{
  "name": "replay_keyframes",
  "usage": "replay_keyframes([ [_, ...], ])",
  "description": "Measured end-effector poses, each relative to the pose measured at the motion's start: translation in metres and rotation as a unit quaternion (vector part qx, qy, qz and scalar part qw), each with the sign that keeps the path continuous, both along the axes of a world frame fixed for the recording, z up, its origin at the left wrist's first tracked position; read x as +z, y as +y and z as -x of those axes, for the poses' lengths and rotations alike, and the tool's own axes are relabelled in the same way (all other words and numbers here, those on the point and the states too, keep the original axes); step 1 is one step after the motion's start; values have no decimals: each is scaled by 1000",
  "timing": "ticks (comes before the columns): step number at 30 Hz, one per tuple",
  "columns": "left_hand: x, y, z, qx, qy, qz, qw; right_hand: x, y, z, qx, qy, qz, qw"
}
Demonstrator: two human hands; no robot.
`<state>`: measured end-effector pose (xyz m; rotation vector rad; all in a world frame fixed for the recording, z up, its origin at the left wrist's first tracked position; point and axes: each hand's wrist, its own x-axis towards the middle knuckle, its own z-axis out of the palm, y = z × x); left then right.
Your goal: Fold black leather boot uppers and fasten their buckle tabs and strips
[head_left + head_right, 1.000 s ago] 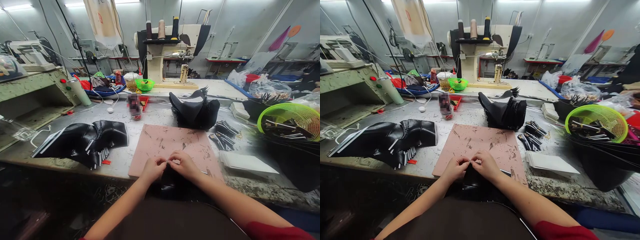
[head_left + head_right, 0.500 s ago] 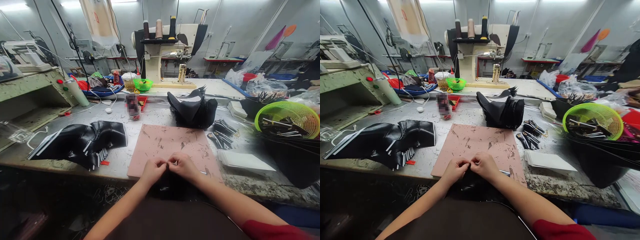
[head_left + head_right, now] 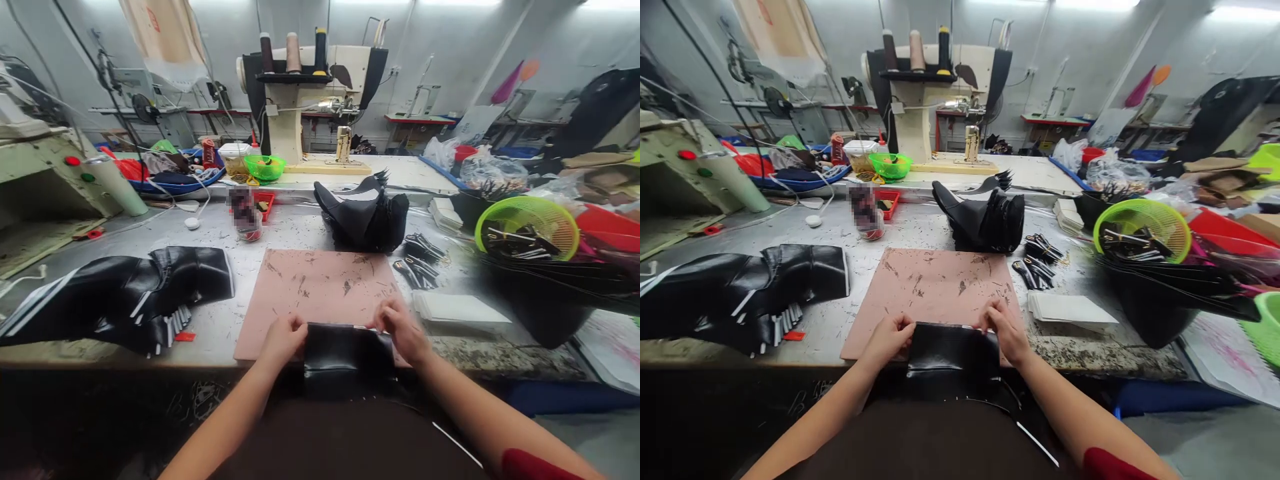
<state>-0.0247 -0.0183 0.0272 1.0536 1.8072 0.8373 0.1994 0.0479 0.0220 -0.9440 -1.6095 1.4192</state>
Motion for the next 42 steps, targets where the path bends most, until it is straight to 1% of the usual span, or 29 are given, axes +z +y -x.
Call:
replay_keyframes([
  [2,2,1,3,-13,42,-8,999,1,1,-35,-5,-71,10,997],
  [4,5,2,5,-42,119,-10,992,6,-2,-70,31,-162,58,985],
  [5,8,4,6,-64,167,-6,984,9,-5,-85,65,-210,99,971],
  [7,12,7,6,-120,261,12,958,19,-7,-110,154,-299,175,925],
  [8,14,9,6,-147,295,23,944,25,-5,-118,195,-336,190,901],
  [9,16,11,6,-169,315,32,933,30,1,-123,221,-364,188,885],
  [10,18,13,6,-188,331,38,924,35,10,-124,223,-384,171,879],
  [11,20,15,6,-203,345,43,916,40,23,-123,193,-407,137,883],
  [12,22,17,6,-213,355,48,909,43,40,-118,138,-429,94,887],
  [13,23,18,6,-218,361,52,905,44,60,-112,71,-455,56,886],
  [14,24,18,6,-221,363,56,903,44,81,-104,-8,-494,1,869],
  [15,26,19,6,-220,361,62,904,42,102,-95,-60,-512,-32,856],
  [17,27,19,6,-215,351,73,908,34,140,-80,-125,-534,-71,833],
  [19,28,18,6,-211,341,85,912,24,167,-70,-166,-551,-91,812],
  [21,29,17,8,-214,345,91,909,15,181,-66,-196,-566,-103,794],
  [23,33,17,9,-219,375,90,896,11,186,-67,-218,-571,-113,783],
  [25,40,19,9,-212,411,79,883,12,182,-68,-234,-564,-132,781],
  [26,43,21,7,-204,419,65,882,15,176,-68,-239,-555,-146,783],
  [27,47,23,5,-196,411,44,889,17,168,-67,-240,-544,-161,787],
  [28,49,25,1,-192,384,16,903,20,157,-64,-237,-535,-176,792],
  [29,51,28,-4,-192,339,-16,921,22,143,-59,-224,-518,-195,802],
  [31,52,34,-17,-194,212,-67,956,24,107,-44,-157,-450,-242,845],
  [32,50,37,-24,-192,142,-81,968,24,87,-35,-104,-384,-269,877],
  [33,48,39,-31,-187,75,-86,976,23,67,-26,-49,-311,-285,905],
  [34,45,41,-38,-181,13,-82,980,23,47,-18,-15,-251,-282,926],
  [36,40,42,-47,-170,-92,-63,979,24,17,-6,16,-172,-255,951],
  [37,37,42,-51,-165,-130,-53,976,25,7,-2,16,-157,-243,957],
  [39,34,40,-55,-154,-175,-41,971,27,-3,2,11,-146,-239,960],
  [42,32,37,-57,-139,-201,-42,969,29,-5,4,2,-146,-273,951],
])
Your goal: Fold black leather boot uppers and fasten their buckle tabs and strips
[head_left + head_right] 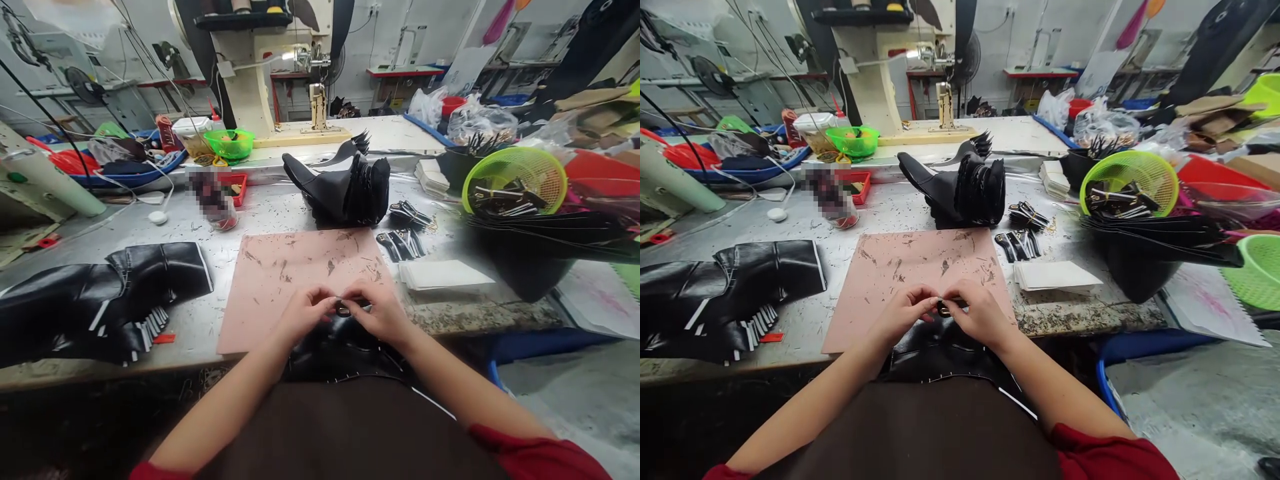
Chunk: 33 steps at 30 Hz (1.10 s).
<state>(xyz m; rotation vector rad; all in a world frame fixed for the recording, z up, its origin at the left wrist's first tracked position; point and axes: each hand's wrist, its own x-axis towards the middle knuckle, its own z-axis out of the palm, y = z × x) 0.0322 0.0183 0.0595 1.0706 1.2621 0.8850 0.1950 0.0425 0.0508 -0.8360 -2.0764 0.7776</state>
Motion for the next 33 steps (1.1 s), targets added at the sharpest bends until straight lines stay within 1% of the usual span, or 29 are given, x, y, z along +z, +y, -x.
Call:
replay_keyframes([
  [4,0,-2,-3,16,-17,6,1000,-1,0,2,-23,-4,-53,998],
  [7,-3,-2,-5,29,-11,-5,1000,-1,-2,4,-40,-8,-53,998],
  [12,-9,-5,-7,24,24,-58,998,1,0,3,-57,-24,-49,997],
  [15,-11,-7,-8,18,69,-98,993,1,2,2,-62,-45,-68,995],
  [18,-12,-10,-9,18,174,-150,973,0,1,3,-65,-74,-99,990],
  [21,-11,-12,-11,13,270,-180,946,-3,-6,8,-81,-127,-167,974],
  [23,-11,-11,-13,11,295,-182,938,-5,-11,12,-108,-169,-224,954],
  [25,-12,-10,-13,17,276,-161,947,-8,-14,15,-129,-194,-260,937],
  [26,-13,-8,-13,25,249,-139,958,-10,-14,15,-130,-194,-262,936],
  [27,-14,-7,-13,36,213,-110,970,-11,-13,15,-126,-186,-252,941],
  [29,-15,-5,-13,58,126,-44,989,-11,-10,13,-110,-149,-192,964],
  [31,-14,-4,-12,72,45,14,996,-11,-6,9,-97,-99,-93,986],
  [33,-12,-3,-12,81,-8,51,995,-10,-2,5,-83,-55,23,995],
])
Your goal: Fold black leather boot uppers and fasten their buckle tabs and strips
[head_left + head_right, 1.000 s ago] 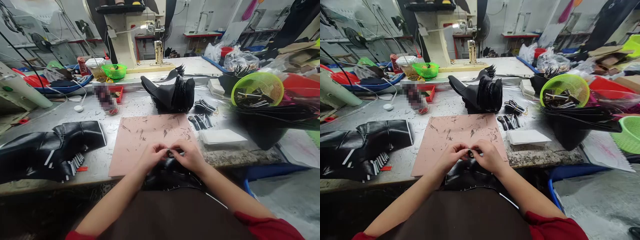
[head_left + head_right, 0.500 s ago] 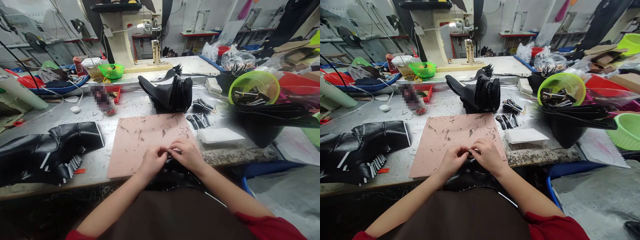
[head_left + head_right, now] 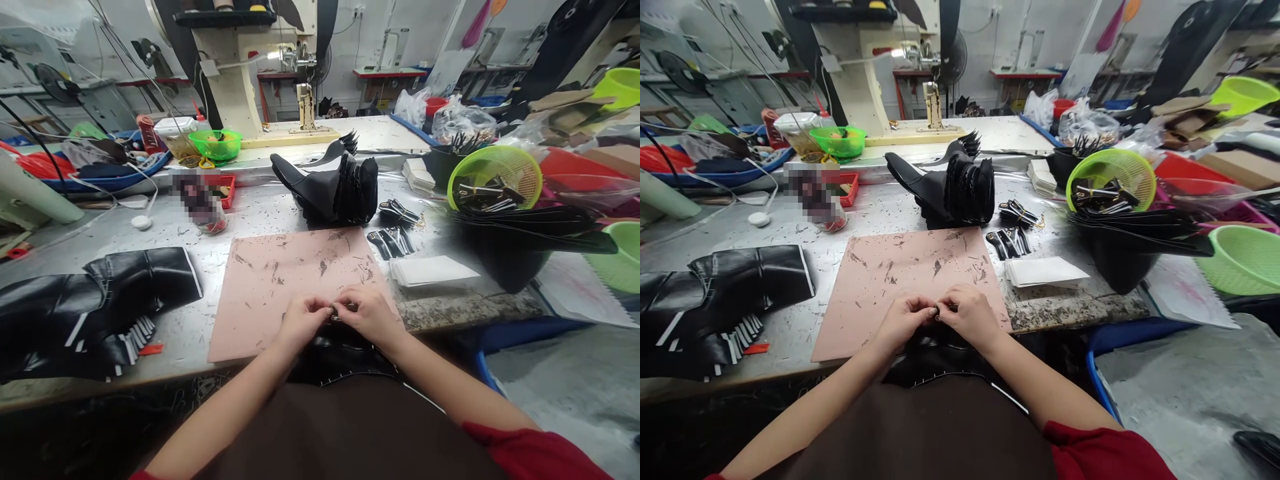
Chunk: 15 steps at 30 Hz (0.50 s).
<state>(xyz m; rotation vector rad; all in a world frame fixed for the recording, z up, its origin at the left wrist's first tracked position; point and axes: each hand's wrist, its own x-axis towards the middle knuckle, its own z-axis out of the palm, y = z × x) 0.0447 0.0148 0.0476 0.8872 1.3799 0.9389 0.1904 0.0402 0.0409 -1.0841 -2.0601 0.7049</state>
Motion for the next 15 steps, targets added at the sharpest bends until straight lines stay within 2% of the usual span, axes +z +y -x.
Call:
replay_keyframes([
  [3,4,0,-1,10,-39,22,999,-2,2,-2,12,56,114,992],
  [6,6,1,-2,2,-60,32,998,-7,0,1,1,96,121,988],
  [8,6,2,-3,2,-60,37,998,-12,0,0,-25,174,139,975],
  [9,6,3,-3,6,-53,38,998,-14,0,-2,-42,237,166,956],
  [11,5,5,-2,17,-26,40,999,-16,3,-15,-66,370,238,896],
  [12,3,6,-1,18,-10,42,999,-17,4,-25,-73,416,269,866],
  [13,1,6,0,17,3,45,999,-18,5,-37,-74,437,292,848],
  [14,-2,7,1,13,13,48,999,-18,6,-51,-72,429,311,845],
  [15,-5,7,2,8,19,49,999,-17,6,-65,-64,392,331,856],
])
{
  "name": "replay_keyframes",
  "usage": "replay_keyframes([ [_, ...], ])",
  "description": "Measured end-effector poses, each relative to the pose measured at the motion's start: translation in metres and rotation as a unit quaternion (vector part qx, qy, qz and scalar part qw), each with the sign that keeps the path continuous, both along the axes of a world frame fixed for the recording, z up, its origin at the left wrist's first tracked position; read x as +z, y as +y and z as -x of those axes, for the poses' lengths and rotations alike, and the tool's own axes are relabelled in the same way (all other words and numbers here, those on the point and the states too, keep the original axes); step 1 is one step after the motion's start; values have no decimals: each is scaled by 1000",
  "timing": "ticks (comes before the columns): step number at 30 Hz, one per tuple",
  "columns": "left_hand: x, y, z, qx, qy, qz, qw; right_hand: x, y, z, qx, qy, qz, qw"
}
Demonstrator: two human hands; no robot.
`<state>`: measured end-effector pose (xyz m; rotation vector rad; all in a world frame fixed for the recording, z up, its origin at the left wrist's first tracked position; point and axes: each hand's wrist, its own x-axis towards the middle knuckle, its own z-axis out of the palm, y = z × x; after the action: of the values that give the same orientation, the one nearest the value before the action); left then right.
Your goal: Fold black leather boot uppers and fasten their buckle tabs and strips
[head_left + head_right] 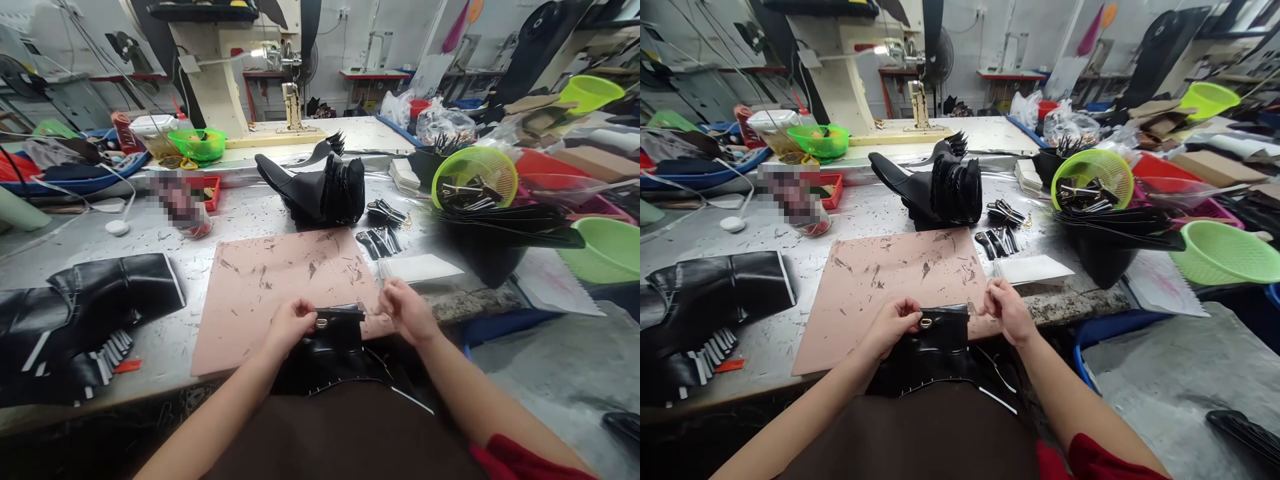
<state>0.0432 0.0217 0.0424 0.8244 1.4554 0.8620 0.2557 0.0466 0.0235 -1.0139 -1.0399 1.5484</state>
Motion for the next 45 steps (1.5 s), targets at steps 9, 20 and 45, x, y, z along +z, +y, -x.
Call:
replay_keyframes([
  [9,-16,4,-2,-12,86,22,996,8,-17,-54,212,-392,-185,876],
  [20,-24,7,-4,-25,167,42,985,0,-24,-18,158,-437,-316,827],
  [45,-19,-4,-10,-53,257,-23,965,-9,-23,7,107,-552,-443,698],
])
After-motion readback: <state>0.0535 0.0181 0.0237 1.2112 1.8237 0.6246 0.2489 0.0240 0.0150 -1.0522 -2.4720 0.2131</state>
